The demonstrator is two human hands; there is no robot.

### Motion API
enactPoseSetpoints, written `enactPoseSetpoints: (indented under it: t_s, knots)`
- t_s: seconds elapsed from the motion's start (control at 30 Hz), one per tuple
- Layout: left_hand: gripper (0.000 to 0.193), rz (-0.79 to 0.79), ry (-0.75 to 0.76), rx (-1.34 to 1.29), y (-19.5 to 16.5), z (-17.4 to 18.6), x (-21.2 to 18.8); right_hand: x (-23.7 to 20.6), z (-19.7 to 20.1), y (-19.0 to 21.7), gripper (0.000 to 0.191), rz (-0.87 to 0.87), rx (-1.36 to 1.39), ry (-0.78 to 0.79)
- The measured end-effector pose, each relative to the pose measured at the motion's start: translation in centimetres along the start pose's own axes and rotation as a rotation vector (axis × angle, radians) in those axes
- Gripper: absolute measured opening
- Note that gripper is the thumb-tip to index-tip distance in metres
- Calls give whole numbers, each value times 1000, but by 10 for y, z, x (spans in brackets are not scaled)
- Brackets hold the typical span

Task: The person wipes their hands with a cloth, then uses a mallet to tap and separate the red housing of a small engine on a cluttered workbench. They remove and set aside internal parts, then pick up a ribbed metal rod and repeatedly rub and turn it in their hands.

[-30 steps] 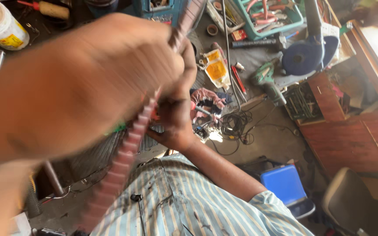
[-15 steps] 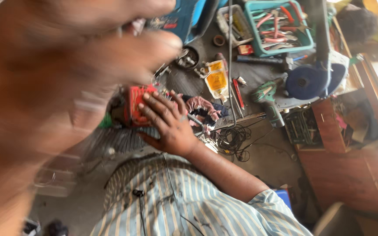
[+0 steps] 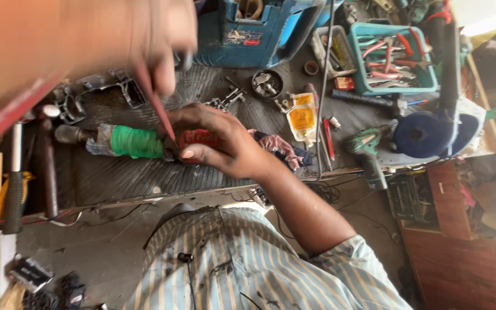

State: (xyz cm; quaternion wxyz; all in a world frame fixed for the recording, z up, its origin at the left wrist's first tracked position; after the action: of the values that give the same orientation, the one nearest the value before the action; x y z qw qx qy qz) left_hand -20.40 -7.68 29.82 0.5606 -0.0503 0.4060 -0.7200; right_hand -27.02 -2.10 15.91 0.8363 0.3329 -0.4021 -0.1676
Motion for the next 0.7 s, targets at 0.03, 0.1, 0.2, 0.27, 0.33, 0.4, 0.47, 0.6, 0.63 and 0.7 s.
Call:
enactPoseSetpoints:
  t_s: [0.03, 0.1, 0.2, 0.27, 0.33, 0.4, 0.47, 0.6, 0.63, 0.7]
  knots:
    - [31, -26, -62, 98, 1, 3, -10, 5, -7, -2, 45, 14, 37, 55]
    - [31, -98, -187, 300, 11, 8, -42, 10, -20, -6, 33, 42, 93, 159]
    - [27, -662, -562, 636, -13, 4, -71, -5, -28, -56, 29, -523, 1025, -123]
    - [24, -853, -761, 428, -9, 2, -83, 7, -15, -35, 23, -131, 450, 60]
    - [21, -968, -870, 54, 6, 4, -95, 8, -15, -25, 23, 46, 152, 162]
    - [20, -978, -874, -236, 21, 4, -96, 3, -16, -32, 31, -18, 164, 202]
    - [19, -963, -807, -354, 28, 2, -87, -3, -6, -51, 46, -219, 216, 82]
    - [20, -872, -630, -263, 35, -9, -66, -7, -8, -45, 44, -208, 448, 26]
    - [21, -857, -625, -224, 38, -14, -67, -5, -9, -41, 40, -176, 352, 27]
    - [23, -834, -711, -171, 45, -23, -79, -1, -9, -29, 33, -98, 145, 16]
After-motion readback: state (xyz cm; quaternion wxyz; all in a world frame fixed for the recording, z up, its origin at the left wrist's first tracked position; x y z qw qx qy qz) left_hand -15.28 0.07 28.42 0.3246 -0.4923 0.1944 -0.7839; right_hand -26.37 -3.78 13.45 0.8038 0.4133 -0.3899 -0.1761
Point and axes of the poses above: each hand's wrist, its own x-axis towards the middle knuckle, its own z-axis out of the back of the hand, y = z × x, the point moved 9 cm from there along x, towards the middle knuckle, and after that the axes turned 7 degrees about z, right-handed, at the moved point
